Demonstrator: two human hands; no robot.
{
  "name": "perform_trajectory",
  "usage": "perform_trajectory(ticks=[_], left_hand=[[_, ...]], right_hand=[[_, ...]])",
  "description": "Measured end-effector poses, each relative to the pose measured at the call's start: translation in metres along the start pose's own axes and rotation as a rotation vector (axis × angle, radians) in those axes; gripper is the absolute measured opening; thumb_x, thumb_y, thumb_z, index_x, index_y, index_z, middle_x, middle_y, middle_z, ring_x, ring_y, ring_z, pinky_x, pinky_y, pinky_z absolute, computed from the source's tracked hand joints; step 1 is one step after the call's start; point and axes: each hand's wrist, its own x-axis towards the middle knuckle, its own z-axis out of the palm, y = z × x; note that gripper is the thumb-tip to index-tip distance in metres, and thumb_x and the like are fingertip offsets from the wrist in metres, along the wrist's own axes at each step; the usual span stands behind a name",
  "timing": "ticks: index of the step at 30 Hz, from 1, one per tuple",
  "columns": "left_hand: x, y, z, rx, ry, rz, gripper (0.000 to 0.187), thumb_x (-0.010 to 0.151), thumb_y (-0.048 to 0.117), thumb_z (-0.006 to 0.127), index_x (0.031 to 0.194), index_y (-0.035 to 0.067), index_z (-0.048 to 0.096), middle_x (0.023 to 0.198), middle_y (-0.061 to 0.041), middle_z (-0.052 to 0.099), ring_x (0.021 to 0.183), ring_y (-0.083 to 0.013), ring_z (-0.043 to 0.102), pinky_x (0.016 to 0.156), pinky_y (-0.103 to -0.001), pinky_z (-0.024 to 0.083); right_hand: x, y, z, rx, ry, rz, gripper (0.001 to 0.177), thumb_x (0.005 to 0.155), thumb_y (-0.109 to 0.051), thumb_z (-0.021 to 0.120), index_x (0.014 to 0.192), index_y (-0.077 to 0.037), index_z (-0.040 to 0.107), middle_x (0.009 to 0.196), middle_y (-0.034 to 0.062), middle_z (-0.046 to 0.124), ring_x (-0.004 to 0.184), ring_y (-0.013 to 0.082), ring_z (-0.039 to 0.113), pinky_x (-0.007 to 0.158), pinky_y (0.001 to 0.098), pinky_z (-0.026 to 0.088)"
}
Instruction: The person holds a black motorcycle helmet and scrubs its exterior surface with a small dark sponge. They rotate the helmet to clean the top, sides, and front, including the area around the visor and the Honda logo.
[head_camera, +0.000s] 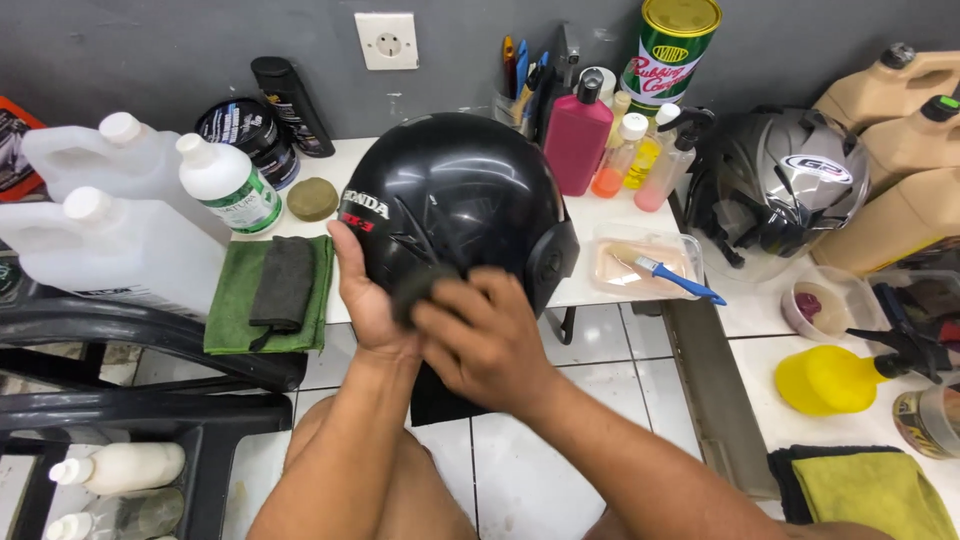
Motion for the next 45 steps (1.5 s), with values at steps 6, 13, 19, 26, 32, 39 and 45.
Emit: perform_trajectory(ticks=[6, 13, 19, 26, 32, 39, 45], left_hand=[[-0.004, 0.013, 0.026, -0.073, 0.042, 0.127, 0.063, 0.079, 0.061, 0.067, 0.115, 0.009, 0.071, 0.118, -0.015, 0.07, 0.11, -0.0329, 0.069, 0.102, -0.048, 0.055], [-0.013, 0.009, 0.031, -0.082, 0.15, 0.191, 0.061, 0.077, 0.059, 0.069, 0.114, 0.01, 0.071, 0.116, -0.014, 0.072, 0.108, -0.031, 0.07, 0.102, -0.047, 0.056], [-0.002, 0.011, 0.018, -0.055, 0.13, 0.158, 0.047, 0.082, 0.043, 0.066, 0.112, 0.008, 0.07, 0.114, -0.016, 0.071, 0.108, -0.0336, 0.069, 0.099, -0.05, 0.057], [-0.008, 0.0, 0.017, -0.015, 0.116, 0.107, 0.049, 0.079, 0.044, 0.066, 0.114, 0.011, 0.07, 0.114, -0.015, 0.072, 0.107, -0.0321, 0.069, 0.099, -0.05, 0.056], [-0.005, 0.009, 0.019, -0.065, 0.133, 0.156, 0.045, 0.078, 0.042, 0.066, 0.11, 0.011, 0.071, 0.11, -0.012, 0.073, 0.104, -0.0301, 0.071, 0.1, -0.047, 0.056], [-0.003, 0.002, 0.012, -0.013, 0.119, 0.128, 0.042, 0.079, 0.042, 0.066, 0.108, 0.013, 0.071, 0.11, -0.013, 0.073, 0.103, -0.0303, 0.071, 0.097, -0.047, 0.057], [-0.005, 0.008, 0.017, -0.028, 0.151, 0.099, 0.045, 0.077, 0.044, 0.065, 0.11, 0.013, 0.071, 0.113, -0.013, 0.073, 0.106, -0.0307, 0.07, 0.097, -0.047, 0.056]], right_hand=[[-0.094, 0.034, -0.017, -0.022, -0.113, -0.076, 0.011, 0.076, -0.012, 0.072, 0.086, -0.017, 0.075, 0.089, 0.0085, 0.066, 0.073, 0.0287, 0.059, 0.075, 0.0383, 0.052], [-0.063, 0.017, -0.027, -0.059, -0.017, 0.236, 0.01, 0.084, -0.004, 0.062, 0.09, -0.006, 0.069, 0.087, 0.0099, 0.062, 0.075, 0.0281, 0.06, 0.071, 0.0389, 0.052], [-0.054, 0.006, -0.018, -0.005, 0.069, 0.498, 0.011, 0.085, 0.0, 0.059, 0.092, -0.005, 0.067, 0.083, 0.0093, 0.062, 0.076, 0.0305, 0.06, 0.072, 0.0403, 0.05], [0.019, 0.028, -0.022, -0.116, 0.135, 0.606, 0.015, 0.095, -0.005, 0.061, 0.106, -0.001, 0.07, 0.093, 0.0166, 0.068, 0.09, 0.038, 0.066, 0.08, 0.0457, 0.052], [-0.023, -0.004, -0.014, -0.115, 0.068, 0.672, 0.013, 0.093, -0.007, 0.063, 0.102, -0.003, 0.07, 0.092, 0.0136, 0.068, 0.089, 0.0345, 0.068, 0.079, 0.0416, 0.054], [-0.012, 0.014, -0.024, -0.165, 0.077, 0.536, 0.009, 0.092, -0.006, 0.065, 0.099, -0.006, 0.071, 0.09, 0.0102, 0.066, 0.088, 0.0327, 0.065, 0.079, 0.0425, 0.051], [-0.017, 0.124, -0.037, -0.231, -0.143, 0.753, 0.014, 0.083, -0.013, 0.061, 0.09, -0.019, 0.072, 0.092, 0.0002, 0.07, 0.095, 0.0298, 0.064, 0.088, 0.0425, 0.04]])
